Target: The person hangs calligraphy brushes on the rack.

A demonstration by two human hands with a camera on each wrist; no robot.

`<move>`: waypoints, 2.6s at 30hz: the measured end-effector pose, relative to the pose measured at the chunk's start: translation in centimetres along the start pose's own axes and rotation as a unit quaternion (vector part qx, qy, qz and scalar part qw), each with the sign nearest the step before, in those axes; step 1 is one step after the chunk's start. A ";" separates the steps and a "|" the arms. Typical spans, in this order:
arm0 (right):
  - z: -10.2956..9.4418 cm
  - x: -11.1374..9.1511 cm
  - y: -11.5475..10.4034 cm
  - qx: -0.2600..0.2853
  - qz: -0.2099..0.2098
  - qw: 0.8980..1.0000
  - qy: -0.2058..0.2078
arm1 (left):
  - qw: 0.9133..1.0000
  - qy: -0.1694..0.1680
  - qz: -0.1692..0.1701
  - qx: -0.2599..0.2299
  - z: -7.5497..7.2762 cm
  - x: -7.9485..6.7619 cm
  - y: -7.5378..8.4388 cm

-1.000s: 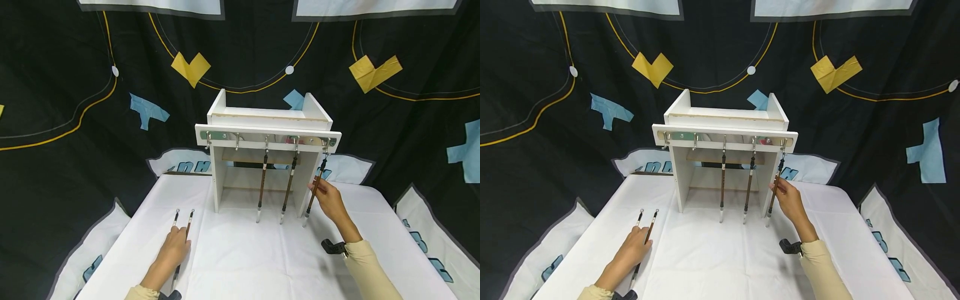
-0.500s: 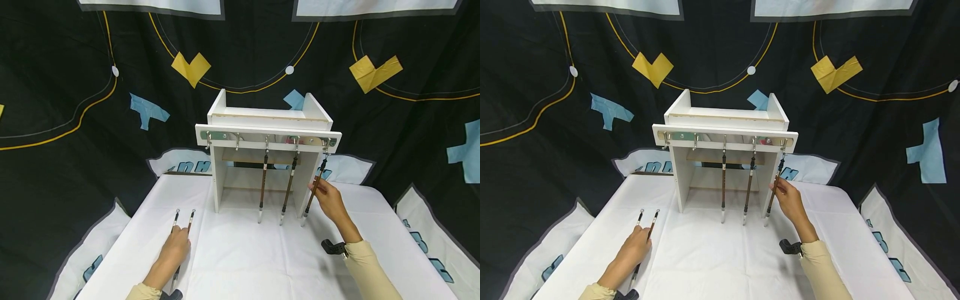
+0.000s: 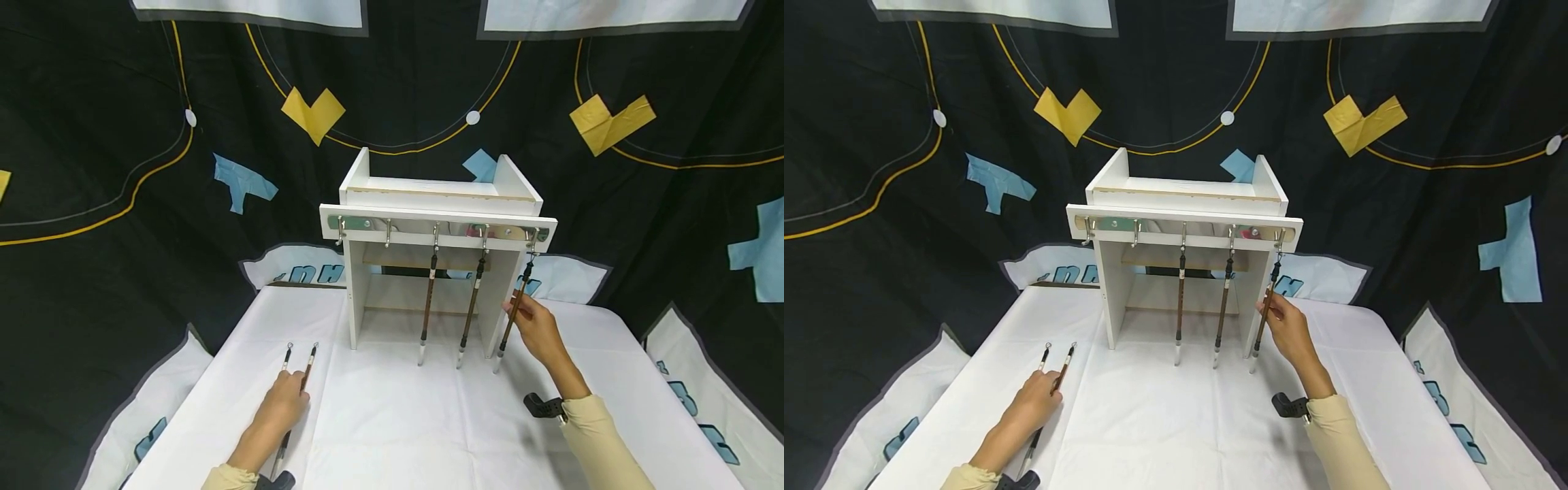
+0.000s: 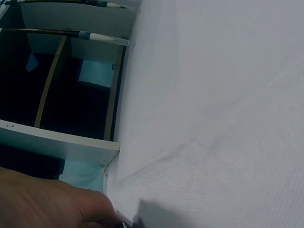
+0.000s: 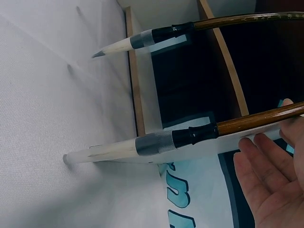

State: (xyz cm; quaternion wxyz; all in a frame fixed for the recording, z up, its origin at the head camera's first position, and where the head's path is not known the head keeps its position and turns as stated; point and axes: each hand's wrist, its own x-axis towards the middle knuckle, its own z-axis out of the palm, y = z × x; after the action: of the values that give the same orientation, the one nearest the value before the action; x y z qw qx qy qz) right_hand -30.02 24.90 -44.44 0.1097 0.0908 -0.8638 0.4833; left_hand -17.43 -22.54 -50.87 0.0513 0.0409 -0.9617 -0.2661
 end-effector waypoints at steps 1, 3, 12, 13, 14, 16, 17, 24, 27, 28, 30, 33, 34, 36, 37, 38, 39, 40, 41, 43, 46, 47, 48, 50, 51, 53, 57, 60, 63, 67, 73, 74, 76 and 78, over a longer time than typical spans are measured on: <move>0.0 0.0 0.0 0.000 0.000 1.000 0.000 | 1.000 -0.003 -0.002 -0.005 -0.1 0.0 0.0; 0.1 0.0 0.0 0.000 0.001 1.000 -0.001 | 1.000 -0.006 -0.004 -0.014 -0.5 -0.1 0.0; 0.0 0.0 0.0 -0.003 -0.001 1.000 0.003 | 0.999 -0.009 0.000 -0.052 -2.0 -0.3 0.2; 0.0 -0.1 0.0 -0.003 -0.002 1.000 0.003 | 0.998 -0.007 0.004 -0.056 -2.3 -0.3 0.4; 0.0 -0.1 0.0 -0.004 -0.002 1.000 0.003 | 0.998 -0.006 0.007 -0.061 -2.5 -0.4 0.6; 0.0 -0.1 0.0 -0.006 -0.003 1.000 0.004 | 0.997 0.001 0.017 -0.074 -3.1 -0.4 1.0; 0.0 -0.1 -0.1 -0.007 -0.003 1.000 0.005 | 0.996 0.004 0.021 -0.083 -3.4 -0.5 1.3; -0.1 -0.1 -0.2 -0.009 -0.001 1.000 0.005 | 0.988 0.042 0.054 -0.142 -5.3 -1.3 4.0; 0.0 -0.1 -0.1 -0.009 0.000 1.000 0.005 | 0.983 0.059 0.069 -0.163 -5.8 -1.8 5.2; 0.0 -0.1 -0.1 -0.009 0.000 1.000 0.006 | 0.981 0.064 0.074 -0.168 -5.9 -1.9 5.6; 0.1 -0.1 0.0 -0.011 0.000 1.000 0.005 | 0.978 0.070 0.081 -0.177 -6.1 -2.3 6.4; 0.1 -0.1 0.0 -0.013 0.001 1.000 0.004 | 0.974 0.088 0.097 -0.187 -6.1 -2.7 7.6; 0.1 -0.1 0.0 -0.013 0.002 1.000 0.004 | 0.972 0.094 0.101 -0.189 -6.1 -2.8 8.0; 0.1 -0.1 0.0 -0.011 0.004 1.000 0.005 | 0.968 0.113 0.119 -0.191 -6.0 -2.8 8.8; 0.1 -0.1 0.1 -0.009 0.006 1.000 0.006 | 0.965 0.123 0.128 -0.191 -6.0 -2.8 9.1; 0.1 -0.1 0.1 -0.007 0.007 1.000 0.006 | 0.963 0.131 0.135 -0.191 -5.9 -2.7 9.5; 0.1 -0.1 0.1 -0.004 0.008 1.000 0.007 | 0.961 0.138 0.142 -0.194 -5.8 -2.7 9.8; 0.1 -0.1 0.2 -0.001 0.009 1.000 0.007 | 0.959 0.145 0.147 -0.194 -5.7 -2.5 10.1; 0.2 -0.1 0.2 0.000 0.009 1.000 0.006 | 0.957 0.150 0.152 -0.195 -5.6 -2.4 10.4; 0.2 -0.1 0.2 0.001 0.009 1.000 0.007 | 0.954 0.159 0.163 -0.196 -5.4 -2.0 11.1; 0.2 -0.1 0.1 -0.002 0.007 1.000 0.009 | 0.947 0.174 0.182 -0.201 -5.2 -1.3 12.0; 0.2 -0.1 0.1 -0.002 0.007 1.000 0.010 | 0.944 0.179 0.188 -0.203 -5.2 -1.1 12.3; 0.3 -0.1 0.1 -0.001 0.006 1.000 0.010 | 0.942 0.184 0.193 -0.205 -5.1 -0.9 12.6; 0.3 -0.1 0.0 -0.001 0.006 1.000 0.011 | 0.939 0.187 0.198 -0.209 -5.1 -0.4 13.1; 0.3 -0.1 0.0 0.000 0.007 1.000 0.012 | 0.938 0.189 0.199 -0.212 -5.0 -0.3 13.3; 0.3 -0.1 0.0 0.000 0.008 1.000 0.012 | 0.937 0.188 0.201 -0.214 -4.9 0.0 13.7; 0.3 0.0 0.1 -0.002 0.010 1.000 0.013 | 0.938 0.186 0.204 -0.210 -4.7 0.5 14.2; 0.4 0.0 0.1 -0.003 0.007 1.000 0.011 | 0.938 0.188 0.203 -0.210 -4.4 0.8 14.4; 0.3 -0.1 0.2 -0.005 0.007 1.000 0.012 | 0.938 0.187 0.203 -0.210 -4.1 1.0 14.4; 0.3 -0.1 0.2 -0.006 0.013 1.000 0.013 | 0.939 0.185 0.202 -0.208 -3.9 1.3 14.5; 0.3 -0.2 0.2 -0.004 0.016 1.000 0.012 | 0.939 0.189 0.201 -0.207 -3.9 1.4 14.7; 0.3 -0.2 0.2 -0.004 0.016 1.000 0.012 | 0.939 0.189 0.201 -0.207 -3.9 1.4 14.8; 0.3 -0.1 0.2 -0.003 0.015 1.000 0.011 | 0.938 0.191 0.200 -0.207 -3.9 1.4 14.9; 0.3 -0.1 0.2 -0.003 0.013 1.000 0.012 | 0.938 0.193 0.199 -0.207 -3.9 1.5 14.9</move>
State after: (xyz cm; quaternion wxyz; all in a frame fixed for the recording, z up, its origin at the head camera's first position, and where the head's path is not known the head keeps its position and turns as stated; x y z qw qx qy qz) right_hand -30.01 24.70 -44.79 0.1140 0.0738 -0.8649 0.4833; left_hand -19.17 -11.91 -39.71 0.2948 -0.1128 -0.8457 -0.4303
